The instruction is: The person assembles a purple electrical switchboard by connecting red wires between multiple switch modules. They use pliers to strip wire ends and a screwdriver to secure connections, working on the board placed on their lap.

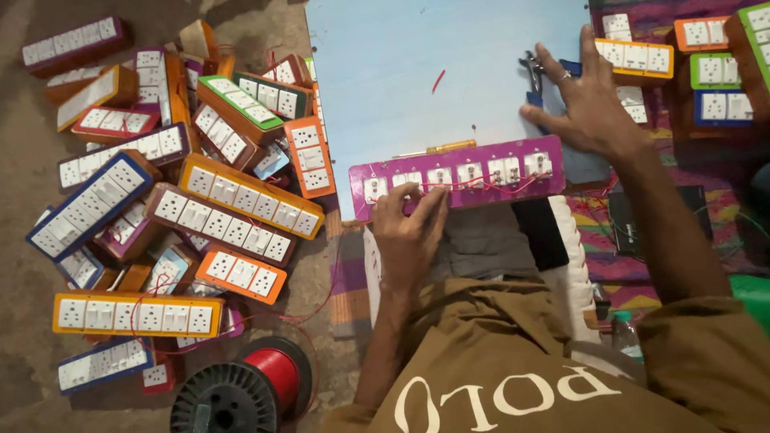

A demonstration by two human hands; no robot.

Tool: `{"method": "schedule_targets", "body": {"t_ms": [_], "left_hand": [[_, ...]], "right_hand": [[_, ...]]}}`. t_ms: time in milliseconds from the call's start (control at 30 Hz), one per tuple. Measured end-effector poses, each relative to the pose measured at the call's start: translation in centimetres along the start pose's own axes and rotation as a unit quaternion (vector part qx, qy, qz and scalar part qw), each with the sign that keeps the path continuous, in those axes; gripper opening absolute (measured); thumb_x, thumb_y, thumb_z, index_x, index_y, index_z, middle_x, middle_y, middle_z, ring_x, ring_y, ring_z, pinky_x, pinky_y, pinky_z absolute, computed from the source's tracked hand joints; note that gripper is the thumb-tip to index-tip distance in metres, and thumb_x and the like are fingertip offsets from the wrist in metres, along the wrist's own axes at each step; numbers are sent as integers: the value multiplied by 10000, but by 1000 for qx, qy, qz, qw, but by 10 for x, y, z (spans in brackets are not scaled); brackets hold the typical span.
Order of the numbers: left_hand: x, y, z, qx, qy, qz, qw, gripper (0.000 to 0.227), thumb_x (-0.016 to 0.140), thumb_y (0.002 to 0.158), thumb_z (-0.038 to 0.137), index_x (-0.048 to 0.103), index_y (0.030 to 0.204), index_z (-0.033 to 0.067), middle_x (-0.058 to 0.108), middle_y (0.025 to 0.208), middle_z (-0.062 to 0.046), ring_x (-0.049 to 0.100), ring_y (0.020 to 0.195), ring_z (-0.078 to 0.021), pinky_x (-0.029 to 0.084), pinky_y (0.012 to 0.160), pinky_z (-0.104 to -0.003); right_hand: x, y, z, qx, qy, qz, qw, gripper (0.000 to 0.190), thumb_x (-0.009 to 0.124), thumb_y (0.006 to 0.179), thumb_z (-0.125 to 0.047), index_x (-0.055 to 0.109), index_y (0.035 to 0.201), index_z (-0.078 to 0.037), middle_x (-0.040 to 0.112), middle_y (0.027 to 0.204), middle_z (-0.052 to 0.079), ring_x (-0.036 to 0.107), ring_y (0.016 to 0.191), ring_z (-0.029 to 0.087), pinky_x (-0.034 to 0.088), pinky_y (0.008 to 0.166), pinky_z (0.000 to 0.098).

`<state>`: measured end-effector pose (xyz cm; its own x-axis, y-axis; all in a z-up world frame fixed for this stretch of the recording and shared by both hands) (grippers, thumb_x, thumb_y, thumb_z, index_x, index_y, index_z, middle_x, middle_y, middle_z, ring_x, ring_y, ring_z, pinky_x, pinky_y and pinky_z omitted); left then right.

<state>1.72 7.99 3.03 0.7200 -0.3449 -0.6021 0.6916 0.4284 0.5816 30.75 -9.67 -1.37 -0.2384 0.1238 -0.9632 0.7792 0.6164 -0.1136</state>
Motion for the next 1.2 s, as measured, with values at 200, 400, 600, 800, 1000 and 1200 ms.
{"method": "schedule_targets", "body": {"t_ms": [200, 400, 600, 800, 1000, 1200], "left_hand": [[10, -4, -3, 17, 26, -29, 999, 245, 854, 880, 214, 769, 1105, 170, 632, 1078, -63, 578, 936, -204, 537, 792, -354], [-2, -3, -1, 14, -46, -15, 999, 258, 835, 894, 106, 754, 1138, 81, 630, 1092, -111, 639, 934, -237, 588, 757, -339], [-17, 0, 6, -70, -89, 15, 993, 216, 830, 894, 69, 744, 1091, 52, 654, 1003, -99, 683, 889, -241, 568, 744, -370], [-18, 4, 3, -112, -136, 10, 984, 182, 833, 861, 95, 764, 1024, 52, 675, 984, -92, 689, 867, -223, 579, 725, -337], [-13, 0, -7, -183, -221, -11, 958, 161, 809, 894, 78, 799, 1054, 81, 753, 981, -54, 739, 854, -142, 600, 739, -276], [-5, -3, -6, -242, -341, -115, 901, 178, 786, 899, 67, 804, 1076, 72, 790, 938, -53, 751, 810, -139, 602, 702, -282]], "right_hand": [[-36, -25, 17, 31, 116, 212, 970, 446, 445, 1140, -288, 426, 1536, -85, 511, 1331, 284, 549, 1094, 369, 525, 886, 505], [-6, -115, -27, -117, 696, 123, 698, 337, 482, 1160, -172, 487, 1467, -33, 627, 1303, 51, 604, 1024, 94, 516, 839, 244], [120, -162, -139, 21, 540, -181, 822, 589, 560, 957, -304, 448, 1483, -64, 666, 1294, 101, 592, 1228, 201, 383, 1094, 362], [104, -153, -159, 8, 513, -79, 855, 463, 593, 958, -255, 591, 1324, 28, 725, 1151, 202, 675, 1062, 243, 510, 938, 344], [57, -154, -161, -58, 402, -33, 913, 455, 649, 939, -250, 610, 1305, 16, 717, 1113, 220, 711, 973, 323, 531, 857, 430], [12, -165, -162, -176, 345, 67, 919, 436, 700, 850, -110, 605, 1263, -5, 655, 1058, 164, 697, 907, 313, 546, 782, 425]]}}
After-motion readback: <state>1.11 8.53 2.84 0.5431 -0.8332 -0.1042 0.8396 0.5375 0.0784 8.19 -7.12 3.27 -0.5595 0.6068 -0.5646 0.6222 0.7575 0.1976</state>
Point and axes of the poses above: each hand's wrist, its own y-axis towards the middle knuckle, its own x-axis out of the palm, z = x × y, the point moved 7 cm from there along y, towards the middle knuckle
